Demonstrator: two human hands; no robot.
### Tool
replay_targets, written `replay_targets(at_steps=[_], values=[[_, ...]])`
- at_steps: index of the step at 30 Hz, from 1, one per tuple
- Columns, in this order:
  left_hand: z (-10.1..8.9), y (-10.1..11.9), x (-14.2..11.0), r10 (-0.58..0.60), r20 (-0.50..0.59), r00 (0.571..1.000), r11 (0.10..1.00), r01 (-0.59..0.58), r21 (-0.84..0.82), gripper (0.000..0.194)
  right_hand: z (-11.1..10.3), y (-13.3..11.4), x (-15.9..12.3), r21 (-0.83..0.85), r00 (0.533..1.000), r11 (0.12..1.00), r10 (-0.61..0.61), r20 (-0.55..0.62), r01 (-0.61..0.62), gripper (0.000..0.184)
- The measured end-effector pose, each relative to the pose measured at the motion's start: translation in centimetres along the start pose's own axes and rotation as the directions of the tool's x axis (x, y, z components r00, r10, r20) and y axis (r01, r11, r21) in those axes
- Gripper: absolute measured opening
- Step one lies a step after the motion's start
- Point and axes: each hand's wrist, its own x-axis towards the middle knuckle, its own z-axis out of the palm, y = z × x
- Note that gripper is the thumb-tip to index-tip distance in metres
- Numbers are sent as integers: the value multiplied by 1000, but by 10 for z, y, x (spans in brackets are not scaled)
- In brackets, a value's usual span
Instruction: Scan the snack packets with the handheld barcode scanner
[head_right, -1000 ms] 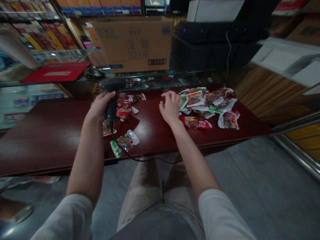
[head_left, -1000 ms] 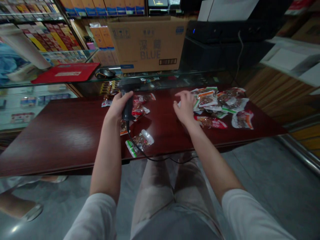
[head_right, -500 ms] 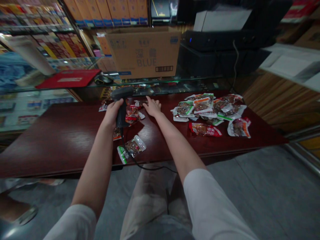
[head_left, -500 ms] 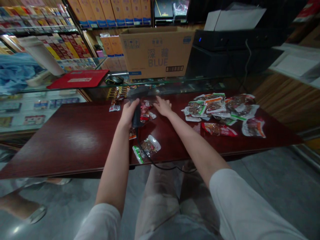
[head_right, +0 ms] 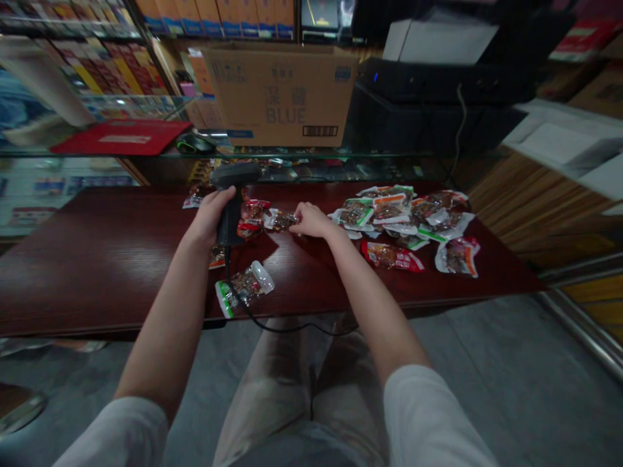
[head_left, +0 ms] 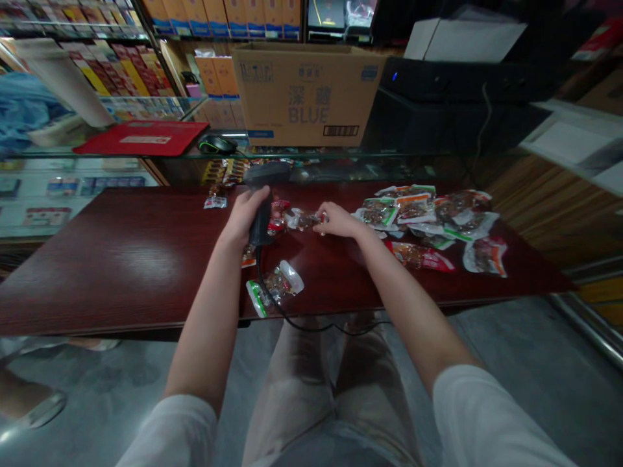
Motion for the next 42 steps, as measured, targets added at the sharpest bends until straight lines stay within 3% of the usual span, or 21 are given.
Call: replay_targets(at_steps=[4,10,14,18,22,29,34,38,42], values=[[0,-3,1,-2,-24,1000,1000,1,-8,34,12,0,-4,35,991,998,51,-121,-47,58],[-1,-4,1,8,-35,999,1000,-7,5,34,18,3,-3,10,990,999,52,-132,-51,41],[1,-2,-1,18,-29,999,1000,-18,1,33,12,4,-7,119,983,993,43,-179,-21,34],[4,0,-3,8,-34,999,1000,-8,-8,33,4,1,-11,254,961,964,136,-240,-73,31],[5,1,-6,-25,-15,1000,1000,26,14,33,-7,10,-14,370,931,928,165,-325,-36,35],[10,-2,-9,-106,128,986,994,105,15,33,-18,33,-34,507,901,862,231,-367,-14,32],[18,-4,-13,-154,221,963,988,146,53,37,-21,29,-41,530,905,848,215,-368,14,30],[25,-5,-17,-179,235,955,983,164,81,38,-21,28,-40,604,914,796,225,-337,27,31],[30,-11,-18,-214,275,937,974,185,128,48,-17,27,-39,586,906,810,223,-360,34,33]])
